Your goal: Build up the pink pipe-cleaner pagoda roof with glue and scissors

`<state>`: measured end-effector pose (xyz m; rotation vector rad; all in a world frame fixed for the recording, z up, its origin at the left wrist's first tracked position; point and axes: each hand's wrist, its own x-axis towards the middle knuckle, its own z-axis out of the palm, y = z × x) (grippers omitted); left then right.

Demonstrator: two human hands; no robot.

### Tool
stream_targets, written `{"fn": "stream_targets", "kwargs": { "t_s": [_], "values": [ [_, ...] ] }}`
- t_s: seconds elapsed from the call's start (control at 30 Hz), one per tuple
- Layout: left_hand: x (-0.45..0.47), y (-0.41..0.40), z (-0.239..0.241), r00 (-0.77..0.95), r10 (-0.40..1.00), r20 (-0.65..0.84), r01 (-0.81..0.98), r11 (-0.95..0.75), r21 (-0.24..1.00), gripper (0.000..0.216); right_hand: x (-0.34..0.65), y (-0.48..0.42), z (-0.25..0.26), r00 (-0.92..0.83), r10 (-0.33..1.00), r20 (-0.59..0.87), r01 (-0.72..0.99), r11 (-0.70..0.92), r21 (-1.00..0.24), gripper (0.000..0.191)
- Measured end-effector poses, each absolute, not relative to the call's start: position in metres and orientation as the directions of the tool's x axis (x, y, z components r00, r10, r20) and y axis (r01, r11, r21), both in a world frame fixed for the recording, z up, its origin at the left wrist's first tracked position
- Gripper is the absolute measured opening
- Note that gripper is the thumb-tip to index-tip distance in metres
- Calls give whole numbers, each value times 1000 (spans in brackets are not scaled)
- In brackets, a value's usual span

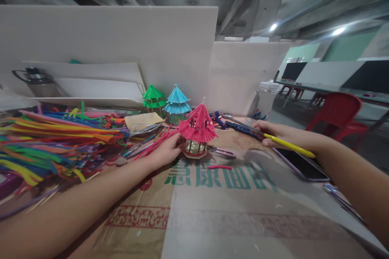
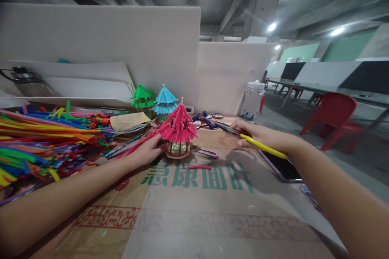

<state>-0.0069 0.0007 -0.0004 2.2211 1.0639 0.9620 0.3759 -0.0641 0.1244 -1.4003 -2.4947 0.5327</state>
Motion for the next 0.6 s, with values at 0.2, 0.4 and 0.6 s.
{"fn": "stream_targets", "kwargs": {
  "t_s": [0.2,0.4,0.6],
  "values": [
    [-9,6,-6,453,800,393,483,-591,646,27,355,-76,124,-572,816,-85,782,512,-354,56],
    [-6,-2,0,452,801,392,468,-587,660,21,359,-68,111,-540,840,-46,814,508,-282,54],
    [-5,-5,3,434,774,461,561,-632,534,21,340,-74,112,-598,801,-31,776,568,-274,62]
  ]
}}
